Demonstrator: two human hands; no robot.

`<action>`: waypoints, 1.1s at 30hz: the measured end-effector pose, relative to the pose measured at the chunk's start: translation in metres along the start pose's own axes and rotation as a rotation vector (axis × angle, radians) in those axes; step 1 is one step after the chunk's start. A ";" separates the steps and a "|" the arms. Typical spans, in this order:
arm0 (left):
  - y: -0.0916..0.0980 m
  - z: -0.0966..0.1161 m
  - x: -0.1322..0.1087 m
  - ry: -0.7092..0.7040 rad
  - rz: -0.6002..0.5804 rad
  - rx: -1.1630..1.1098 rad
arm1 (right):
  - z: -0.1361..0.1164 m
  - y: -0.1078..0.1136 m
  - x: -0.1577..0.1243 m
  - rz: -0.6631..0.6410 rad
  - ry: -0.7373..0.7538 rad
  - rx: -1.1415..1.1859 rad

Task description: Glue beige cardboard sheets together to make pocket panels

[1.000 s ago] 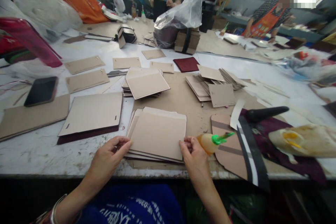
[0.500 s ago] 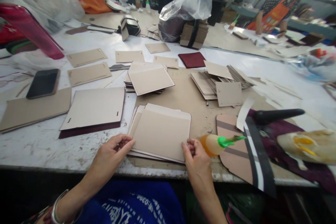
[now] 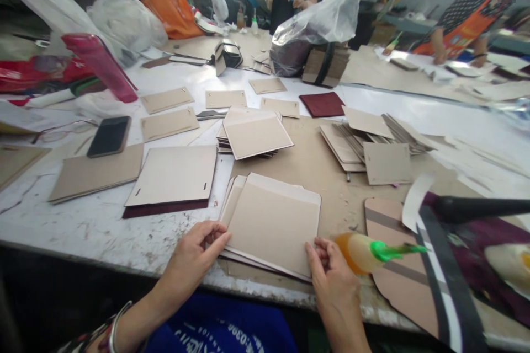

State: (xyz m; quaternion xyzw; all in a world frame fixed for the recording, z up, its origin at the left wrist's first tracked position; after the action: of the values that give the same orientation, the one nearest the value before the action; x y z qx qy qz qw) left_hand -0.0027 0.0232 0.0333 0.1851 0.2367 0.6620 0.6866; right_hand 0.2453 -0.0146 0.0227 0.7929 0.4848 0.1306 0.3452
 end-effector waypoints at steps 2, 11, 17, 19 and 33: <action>0.000 0.000 0.000 0.010 -0.011 0.001 | 0.000 0.001 0.002 0.008 -0.011 -0.013; 0.000 0.001 0.000 -0.041 0.004 0.033 | 0.022 0.001 0.011 -0.033 -0.013 -0.022; 0.000 -0.002 -0.001 -0.085 0.008 0.045 | 0.008 -0.004 0.001 0.039 0.062 -0.017; 0.000 -0.004 -0.001 -0.093 0.015 0.031 | 0.005 -0.005 -0.002 0.037 0.079 -0.019; -0.001 -0.014 -0.001 -0.111 0.024 0.041 | -0.003 -0.002 -0.007 0.016 0.101 -0.008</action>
State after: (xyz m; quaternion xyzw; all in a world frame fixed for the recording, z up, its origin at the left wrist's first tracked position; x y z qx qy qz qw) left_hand -0.0099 0.0216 0.0216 0.2384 0.2094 0.6539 0.6868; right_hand 0.2388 -0.0189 0.0245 0.7877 0.4949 0.1752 0.3224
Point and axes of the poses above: each hand's wrist, its own x-axis towards the middle knuckle, its own y-axis out of the back of the hand, z = x × y, the point moved 1 cm from there along x, towards the middle knuckle
